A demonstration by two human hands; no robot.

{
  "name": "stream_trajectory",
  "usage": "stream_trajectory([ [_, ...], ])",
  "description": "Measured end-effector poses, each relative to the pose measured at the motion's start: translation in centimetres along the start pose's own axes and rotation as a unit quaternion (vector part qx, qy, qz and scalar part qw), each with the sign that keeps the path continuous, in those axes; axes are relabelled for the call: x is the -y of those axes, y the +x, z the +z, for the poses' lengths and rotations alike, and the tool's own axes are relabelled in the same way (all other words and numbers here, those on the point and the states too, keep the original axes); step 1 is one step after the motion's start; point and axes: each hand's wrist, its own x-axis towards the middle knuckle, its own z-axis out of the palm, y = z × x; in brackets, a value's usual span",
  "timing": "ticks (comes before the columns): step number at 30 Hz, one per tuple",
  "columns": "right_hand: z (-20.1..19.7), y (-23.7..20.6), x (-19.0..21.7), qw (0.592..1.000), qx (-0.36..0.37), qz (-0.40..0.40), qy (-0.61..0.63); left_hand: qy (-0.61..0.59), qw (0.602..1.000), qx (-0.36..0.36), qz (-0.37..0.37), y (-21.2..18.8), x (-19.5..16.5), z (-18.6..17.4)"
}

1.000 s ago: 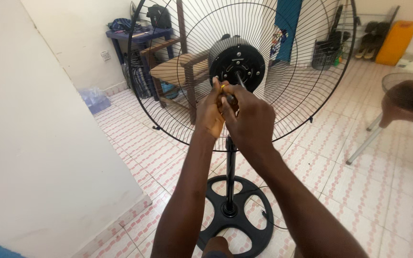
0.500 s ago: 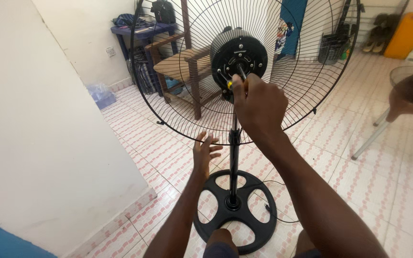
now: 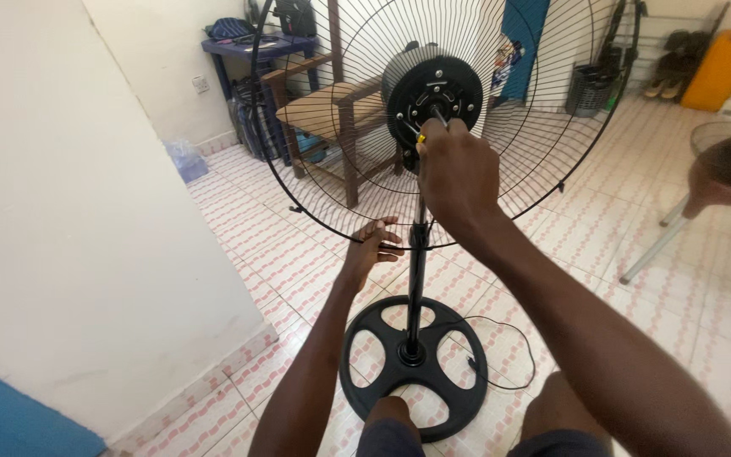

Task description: The person services a standing electric fan. They hold the fan grille, use a screwdriver on the motor housing at the rear of the fan, pick up small fasteners from a table, and repeatedly work on the hub with the screwdriver while steadying the fan with the other hand.

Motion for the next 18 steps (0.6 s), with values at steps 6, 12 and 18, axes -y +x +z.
stream_trajectory([
  [6, 2.4, 1.4, -1.5, 0.923, 0.080, 0.211, 0.313, 0.001, 1.000, -0.018, 0.018, -0.7, 0.4, 1.2],
  [12, 0.7, 1.9, -1.0, 0.942, 0.094, 0.181, 0.267, 0.014, 0.999, -0.042, 0.023, -1.0, 0.5, 1.6],
  [18, -1.3, 1.0, -0.4, 0.990, -0.011, -0.090, -0.112, 0.014, 0.997, -0.060, 0.041, -1.3, 1.2, 2.4],
])
